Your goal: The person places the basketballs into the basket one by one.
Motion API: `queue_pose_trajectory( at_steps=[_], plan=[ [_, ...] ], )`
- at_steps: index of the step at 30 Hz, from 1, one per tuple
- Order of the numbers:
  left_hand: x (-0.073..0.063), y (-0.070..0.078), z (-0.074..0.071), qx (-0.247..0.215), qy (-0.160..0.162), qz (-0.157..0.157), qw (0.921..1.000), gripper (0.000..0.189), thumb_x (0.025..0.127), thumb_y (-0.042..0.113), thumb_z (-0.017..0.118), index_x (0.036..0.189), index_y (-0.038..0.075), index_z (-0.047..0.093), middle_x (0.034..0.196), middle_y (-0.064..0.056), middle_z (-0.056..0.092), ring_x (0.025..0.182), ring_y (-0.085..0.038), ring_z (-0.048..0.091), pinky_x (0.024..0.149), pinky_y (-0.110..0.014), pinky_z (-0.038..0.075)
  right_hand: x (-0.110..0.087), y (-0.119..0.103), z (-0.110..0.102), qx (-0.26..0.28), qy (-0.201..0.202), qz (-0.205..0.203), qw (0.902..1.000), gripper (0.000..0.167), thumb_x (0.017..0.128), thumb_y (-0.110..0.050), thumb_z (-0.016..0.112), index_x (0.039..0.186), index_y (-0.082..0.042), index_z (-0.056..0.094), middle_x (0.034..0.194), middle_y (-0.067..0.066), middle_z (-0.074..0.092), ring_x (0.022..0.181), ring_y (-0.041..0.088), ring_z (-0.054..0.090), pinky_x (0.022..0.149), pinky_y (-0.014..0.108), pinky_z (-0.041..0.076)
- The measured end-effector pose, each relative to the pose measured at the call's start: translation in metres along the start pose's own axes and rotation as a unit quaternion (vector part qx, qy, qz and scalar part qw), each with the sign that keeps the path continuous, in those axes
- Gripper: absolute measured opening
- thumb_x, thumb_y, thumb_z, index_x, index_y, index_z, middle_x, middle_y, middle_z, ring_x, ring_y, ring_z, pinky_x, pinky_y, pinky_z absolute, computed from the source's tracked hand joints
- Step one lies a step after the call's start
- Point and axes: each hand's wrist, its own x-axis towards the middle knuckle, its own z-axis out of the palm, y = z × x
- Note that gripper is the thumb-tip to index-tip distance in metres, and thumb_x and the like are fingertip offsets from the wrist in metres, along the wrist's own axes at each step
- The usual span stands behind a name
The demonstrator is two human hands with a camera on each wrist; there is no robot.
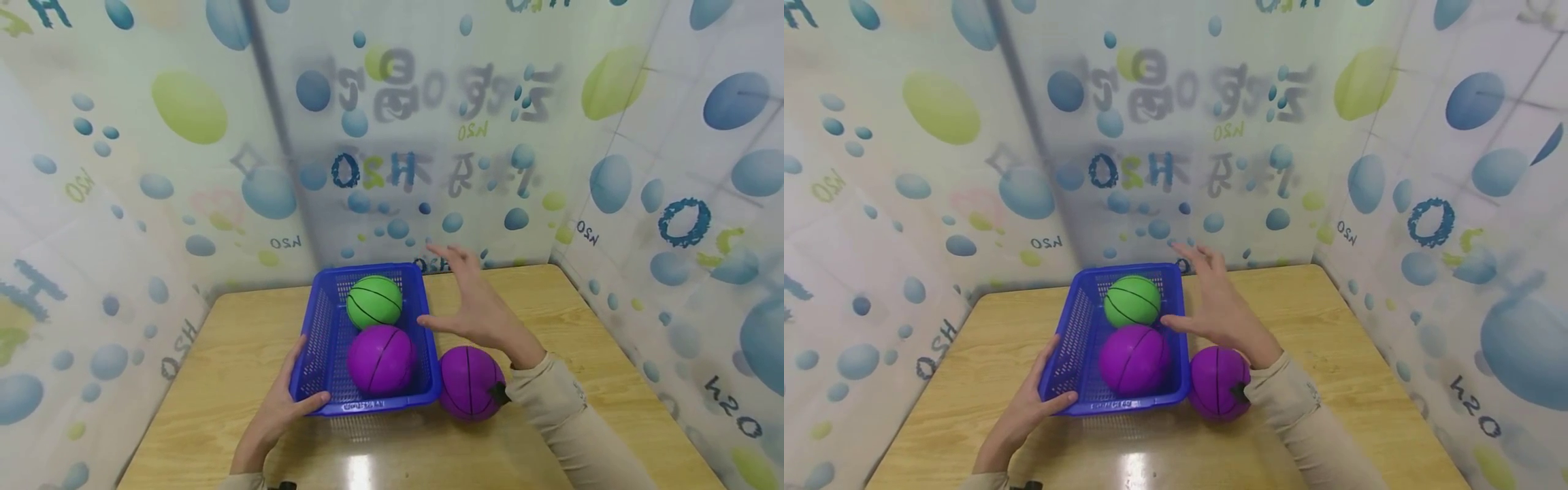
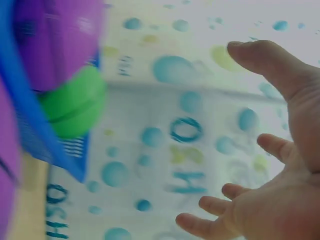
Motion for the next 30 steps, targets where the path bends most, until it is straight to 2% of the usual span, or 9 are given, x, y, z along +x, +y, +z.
queue_pose_trajectory(
  at_steps=[4, 7, 9, 14, 20, 25, 30],
  plan=[
    [0.000, -0.002, 0.000, -0.002, -0.001, 0.000, 1.0000, 0.120, 0.090, 0.012, 0.089, 0.180, 0.030, 0.012, 0.185, -0.022, 0.007, 0.161, -0.061, 0.024, 0.125, -0.078, 0.021, -0.004, -0.005, -0.030, 0.060, 0.064, -0.016, 0.9960, 0.117, 0.086, -0.024, 0.099, 0.175, -0.043, 0.025, 0.179, 0.006, 0.021, 0.165, 0.036, 0.029, 0.120, 0.074, 0.041],
    [0.001, -0.002, 0.000, 0.001, 0.002, 0.000, 1.0000, 0.120, 0.090, 0.013, 0.090, 0.180, 0.031, 0.013, 0.186, -0.022, 0.006, 0.162, -0.060, 0.022, 0.126, -0.078, 0.019, -0.007, -0.009, -0.050, 0.116, 0.097, -0.031, 0.9880, 0.121, 0.085, -0.012, 0.098, 0.175, -0.045, 0.023, 0.181, -0.004, 0.016, 0.168, 0.031, 0.024, 0.122, 0.074, 0.038],
    [0.001, -0.002, 0.000, 0.005, 0.004, 0.000, 1.0000, 0.120, 0.090, 0.013, 0.090, 0.180, 0.030, 0.013, 0.186, -0.021, 0.007, 0.163, -0.058, 0.020, 0.127, -0.078, 0.017, -0.009, -0.012, -0.059, 0.140, 0.115, -0.045, 0.9824, 0.125, 0.083, -0.004, 0.097, 0.176, -0.042, 0.022, 0.182, -0.008, 0.014, 0.169, 0.029, 0.023, 0.122, 0.074, 0.037],
    [0.000, 0.001, 0.000, 0.007, 0.004, -0.001, 1.0000, 0.120, 0.089, 0.013, 0.090, 0.180, 0.030, 0.013, 0.186, -0.022, 0.007, 0.164, -0.058, 0.018, 0.127, -0.079, 0.016, -0.016, -0.015, -0.073, 0.172, 0.136, -0.058, 0.9740, 0.130, 0.079, 0.006, 0.095, 0.177, -0.035, 0.020, 0.183, -0.006, 0.013, 0.168, 0.033, 0.021, 0.121, 0.078, 0.034],
    [0.000, 0.001, 0.001, 0.001, 0.006, 0.002, 1.0000, 0.120, 0.089, 0.011, 0.089, 0.180, 0.030, 0.014, 0.185, -0.023, 0.007, 0.164, -0.058, 0.017, 0.127, -0.079, 0.016, -0.025, -0.004, -0.071, 0.203, 0.128, -0.018, 0.9707, 0.127, 0.083, 0.004, 0.093, 0.177, -0.040, 0.019, 0.183, -0.002, 0.015, 0.169, 0.035, 0.021, 0.122, 0.079, 0.032],
    [0.001, -0.001, 0.001, 0.002, 0.005, 0.001, 1.0000, 0.119, 0.090, 0.012, 0.089, 0.180, 0.030, 0.013, 0.185, -0.023, 0.006, 0.164, -0.059, 0.016, 0.127, -0.079, 0.015, -0.038, 0.024, -0.057, 0.196, 0.111, 0.028, 0.9738, 0.124, 0.087, -0.005, 0.093, 0.177, -0.043, 0.016, 0.184, 0.000, 0.014, 0.169, 0.037, 0.021, 0.121, 0.079, 0.035],
    [0.001, -0.002, 0.001, 0.009, 0.005, 0.002, 0.9999, 0.118, 0.091, 0.012, 0.088, 0.180, 0.031, 0.013, 0.186, -0.020, 0.006, 0.165, -0.056, 0.015, 0.127, -0.079, 0.015, -0.062, 0.052, -0.035, 0.186, 0.092, 0.088, 0.9742, 0.122, 0.091, -0.017, 0.094, 0.177, -0.047, 0.012, 0.184, 0.006, 0.014, 0.168, 0.042, 0.023, 0.118, 0.079, 0.041]
  ],
)
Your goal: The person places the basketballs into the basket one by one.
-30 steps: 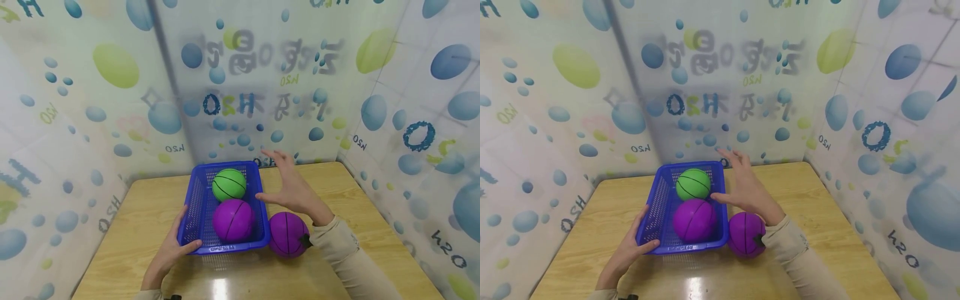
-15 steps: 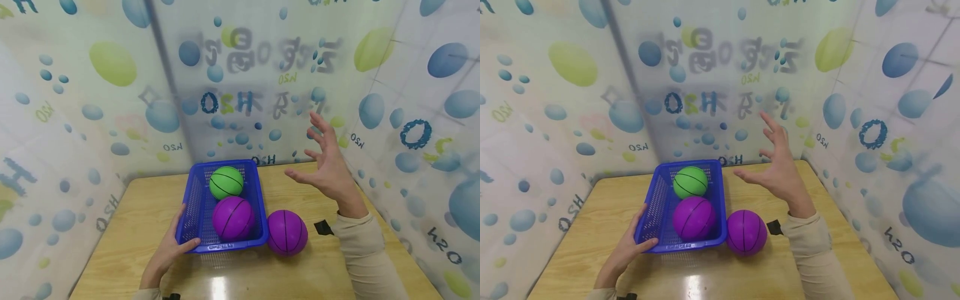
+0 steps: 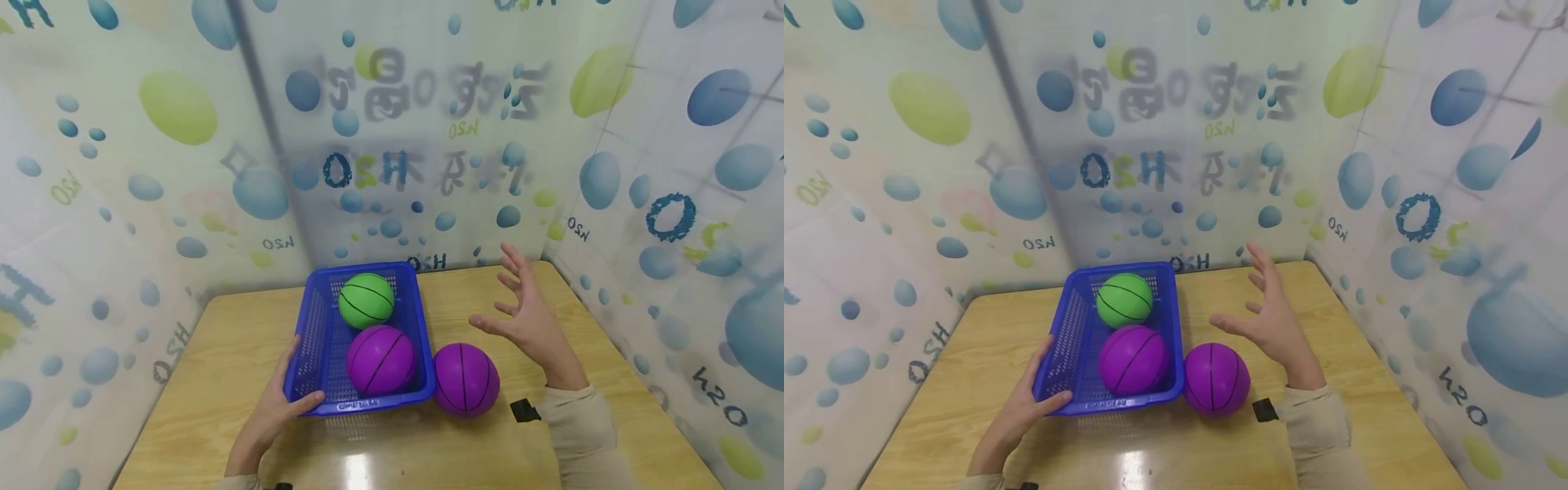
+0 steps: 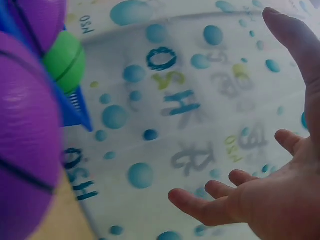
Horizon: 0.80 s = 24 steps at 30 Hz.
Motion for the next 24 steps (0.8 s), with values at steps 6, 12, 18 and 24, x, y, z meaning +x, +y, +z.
queue_pose_trajectory(
  at_steps=[6, 12, 18, 24],
  plan=[
    [0.002, 0.000, 0.001, 0.004, 0.000, 0.001, 1.0000, 0.118, 0.091, 0.013, 0.089, 0.180, 0.033, 0.014, 0.186, -0.020, 0.006, 0.165, -0.056, 0.014, 0.127, -0.080, 0.013, -0.024, 0.038, 0.010, -0.013, -0.023, 0.064, 0.9976, 0.121, 0.092, -0.026, 0.094, 0.178, -0.043, 0.011, 0.183, 0.016, 0.015, 0.165, 0.052, 0.024, 0.115, 0.080, 0.043],
    [0.001, 0.000, 0.000, 0.002, 0.001, 0.002, 1.0000, 0.118, 0.091, 0.012, 0.088, 0.180, 0.034, 0.014, 0.186, -0.021, 0.007, 0.166, -0.055, 0.013, 0.128, -0.080, 0.012, -0.045, 0.066, 0.022, -0.024, -0.067, 0.130, 0.9889, 0.119, 0.087, -0.036, 0.098, 0.177, -0.039, 0.020, 0.182, 0.022, 0.014, 0.162, 0.061, 0.021, 0.115, 0.081, 0.042],
    [0.000, 0.001, 0.000, 0.005, -0.002, -0.001, 1.0000, 0.118, 0.091, 0.013, 0.088, 0.180, 0.034, 0.013, 0.185, -0.022, 0.007, 0.165, -0.056, 0.015, 0.127, -0.081, 0.014, -0.056, 0.081, 0.042, 0.016, -0.092, 0.172, 0.9806, 0.117, 0.082, -0.030, 0.101, 0.174, -0.031, 0.029, 0.177, 0.029, 0.024, 0.155, 0.058, 0.039, 0.110, 0.065, 0.056],
    [-0.001, 0.002, 0.000, 0.004, -0.001, 0.000, 1.0000, 0.119, 0.091, 0.011, 0.088, 0.180, 0.032, 0.013, 0.186, -0.021, 0.007, 0.165, -0.055, 0.013, 0.127, -0.080, 0.013, -0.056, 0.086, 0.052, 0.044, -0.124, 0.187, 0.9736, 0.101, 0.085, -0.027, 0.098, 0.169, -0.025, 0.041, 0.159, 0.027, 0.052, 0.130, 0.041, 0.065, 0.098, 0.054, 0.063]
  ],
)
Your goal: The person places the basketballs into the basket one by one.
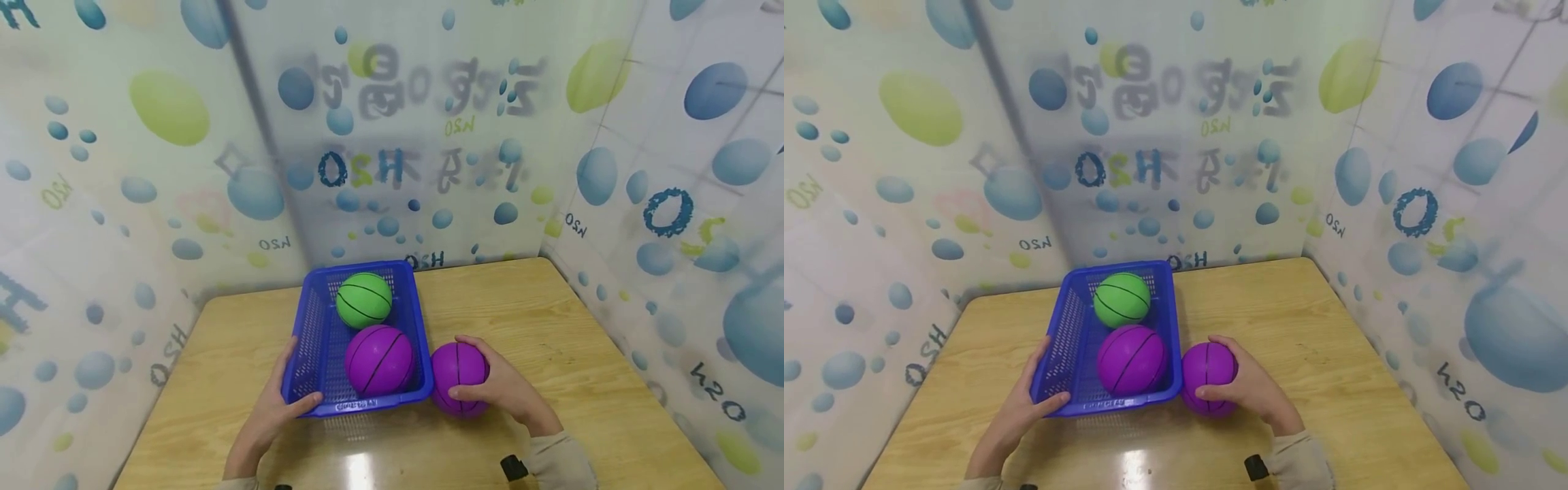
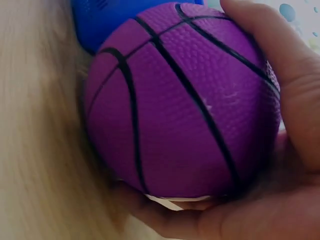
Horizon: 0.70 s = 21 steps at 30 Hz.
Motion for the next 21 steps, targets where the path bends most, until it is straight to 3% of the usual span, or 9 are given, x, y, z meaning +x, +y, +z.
queue_pose_trajectory(
  at_steps=[11, 21],
  plan=[
    [-0.0033, -0.0012, 0.0018, -0.015, -0.004, -0.009, 0.9998, 0.120, 0.090, 0.010, 0.089, 0.180, 0.031, 0.013, 0.185, -0.023, 0.006, 0.164, -0.058, 0.014, 0.126, -0.080, 0.013, -0.0031, -0.0026, -0.0016, 0.010, -0.032, 0.042, 0.9986, 0.099, 0.089, -0.028, 0.095, 0.170, -0.024, 0.038, 0.155, 0.028, 0.052, 0.131, 0.041, 0.063, 0.097, 0.055, 0.063],
    [-0.0015, -0.0008, 0.0022, -0.020, -0.001, -0.004, 0.9998, 0.119, 0.090, 0.010, 0.088, 0.180, 0.031, 0.013, 0.185, -0.023, 0.006, 0.164, -0.058, 0.015, 0.127, -0.079, 0.015, 0.0029, -0.0063, -0.0042, 0.010, -0.007, 0.030, 0.9995, 0.093, 0.090, -0.027, 0.094, 0.167, -0.020, 0.042, 0.154, 0.028, 0.055, 0.129, 0.041, 0.065, 0.096, 0.056, 0.063]
  ],
)
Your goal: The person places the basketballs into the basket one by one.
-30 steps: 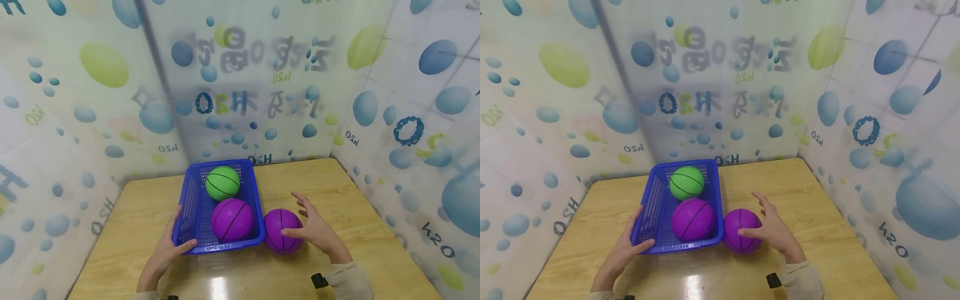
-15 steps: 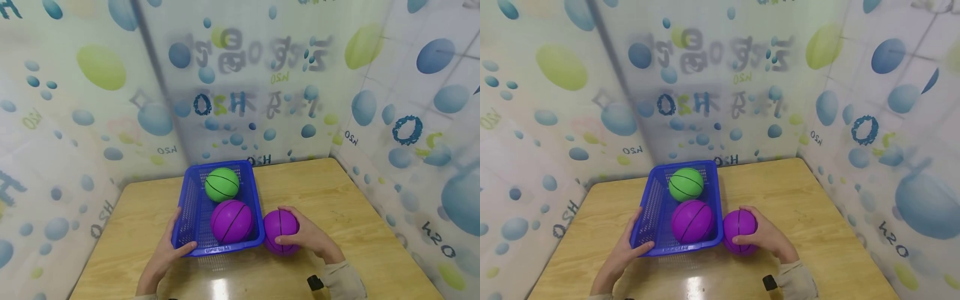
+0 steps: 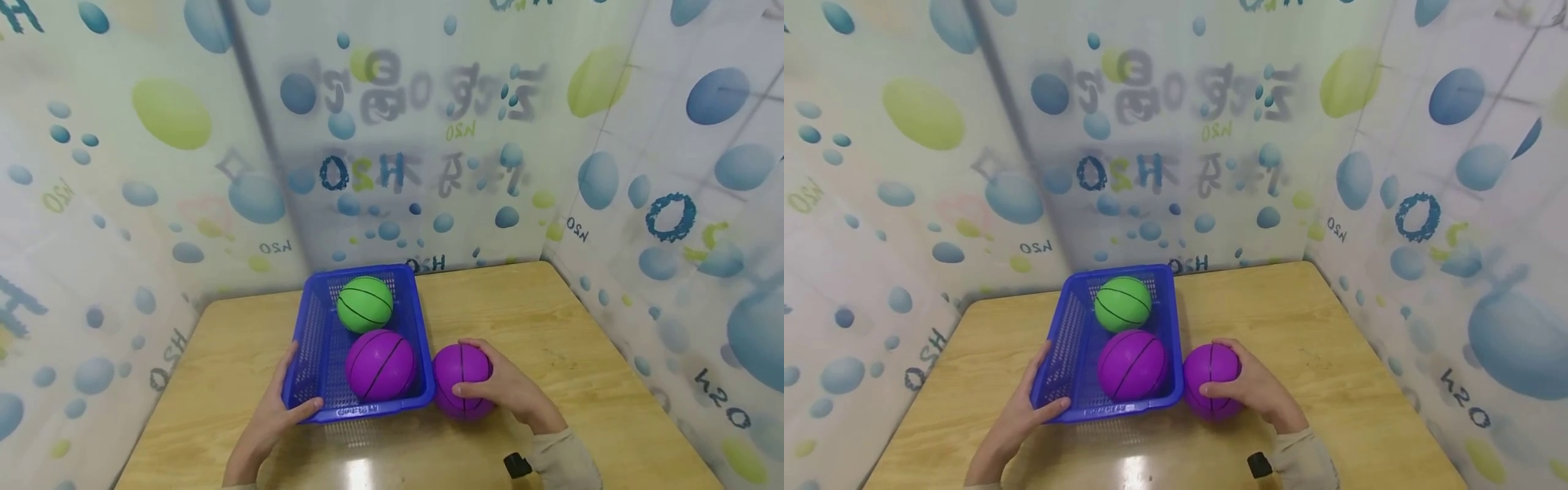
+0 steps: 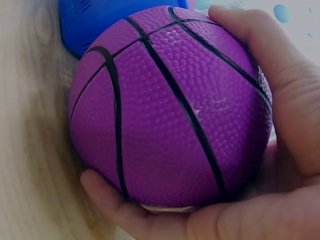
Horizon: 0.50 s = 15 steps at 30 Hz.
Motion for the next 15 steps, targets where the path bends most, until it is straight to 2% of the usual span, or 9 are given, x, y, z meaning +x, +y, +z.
queue_pose_trajectory(
  at_steps=[5, 9, 15],
  plan=[
    [0.001, 0.000, 0.002, 0.007, -0.002, 0.014, 0.9999, 0.119, 0.091, 0.011, 0.088, 0.180, 0.030, 0.012, 0.186, -0.021, 0.006, 0.164, -0.056, 0.018, 0.127, -0.077, 0.016, 0.004, -0.011, -0.015, 0.003, 0.039, -0.007, 0.9992, 0.096, 0.090, -0.026, 0.094, 0.168, -0.020, 0.039, 0.159, 0.030, 0.049, 0.132, 0.046, 0.062, 0.096, 0.055, 0.064],
    [0.000, -0.001, 0.002, 0.008, -0.003, 0.012, 0.9999, 0.118, 0.091, 0.012, 0.088, 0.180, 0.032, 0.013, 0.186, -0.020, 0.007, 0.163, -0.057, 0.021, 0.126, -0.076, 0.019, 0.007, -0.028, -0.032, 0.023, 0.082, -0.027, 0.9960, 0.101, 0.092, -0.024, 0.091, 0.173, -0.022, 0.030, 0.165, 0.029, 0.041, 0.141, 0.051, 0.055, 0.099, 0.053, 0.063],
    [0.000, -0.001, -0.001, 0.006, -0.004, 0.007, 0.9999, 0.119, 0.091, 0.012, 0.088, 0.180, 0.032, 0.012, 0.185, -0.022, 0.006, 0.162, -0.059, 0.020, 0.126, -0.076, 0.020, 0.016, -0.069, -0.055, 0.058, 0.147, -0.083, 0.9840, 0.102, 0.098, -0.020, 0.087, 0.175, -0.022, 0.021, 0.172, 0.024, 0.027, 0.151, 0.050, 0.044, 0.098, 0.042, 0.063]
  ],
)
